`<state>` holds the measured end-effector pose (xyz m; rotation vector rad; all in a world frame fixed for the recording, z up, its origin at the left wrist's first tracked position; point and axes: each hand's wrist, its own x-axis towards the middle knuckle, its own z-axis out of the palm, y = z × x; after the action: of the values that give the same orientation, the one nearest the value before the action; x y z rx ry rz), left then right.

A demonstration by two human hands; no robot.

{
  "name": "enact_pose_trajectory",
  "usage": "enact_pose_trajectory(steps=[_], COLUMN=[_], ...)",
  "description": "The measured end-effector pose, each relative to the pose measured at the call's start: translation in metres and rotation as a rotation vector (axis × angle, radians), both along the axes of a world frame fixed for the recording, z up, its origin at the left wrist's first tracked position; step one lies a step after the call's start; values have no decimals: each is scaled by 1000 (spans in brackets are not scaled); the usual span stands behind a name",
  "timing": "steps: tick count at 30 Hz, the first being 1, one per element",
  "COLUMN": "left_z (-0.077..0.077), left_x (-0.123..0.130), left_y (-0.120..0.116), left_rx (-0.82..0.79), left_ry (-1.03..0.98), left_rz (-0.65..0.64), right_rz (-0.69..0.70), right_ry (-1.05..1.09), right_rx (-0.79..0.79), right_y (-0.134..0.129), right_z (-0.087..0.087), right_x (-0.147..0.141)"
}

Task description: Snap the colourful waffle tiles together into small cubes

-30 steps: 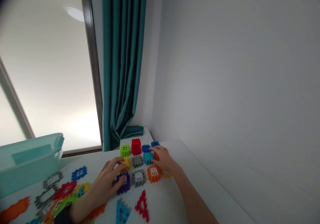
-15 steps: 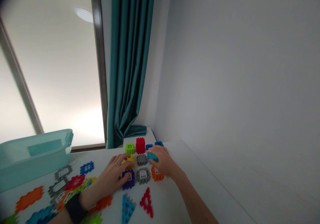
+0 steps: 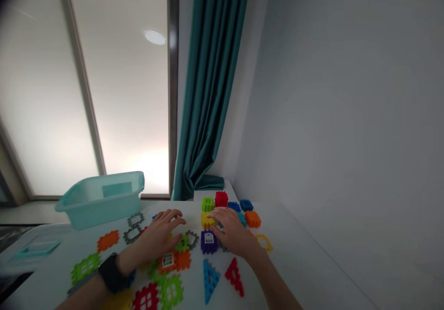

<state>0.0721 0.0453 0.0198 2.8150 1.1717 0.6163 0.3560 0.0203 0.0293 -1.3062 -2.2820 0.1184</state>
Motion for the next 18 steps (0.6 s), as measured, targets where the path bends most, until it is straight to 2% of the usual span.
enact_pose_trajectory(steps=[6, 12, 18], left_z=[-2, 2, -1], left_x=[-49, -92, -133], left_y=[-8, -17, -25], left_rx=[-36, -80, -94], left_ry=[34, 112, 176], left_rz=[88, 114, 141], right_rz=[66, 137, 272], right_ry=[6, -5, -31], right_rx=[-55, -146, -157], right_y=[6, 9, 7], right_z=[5, 10, -1], right_x=[-44, -86, -123])
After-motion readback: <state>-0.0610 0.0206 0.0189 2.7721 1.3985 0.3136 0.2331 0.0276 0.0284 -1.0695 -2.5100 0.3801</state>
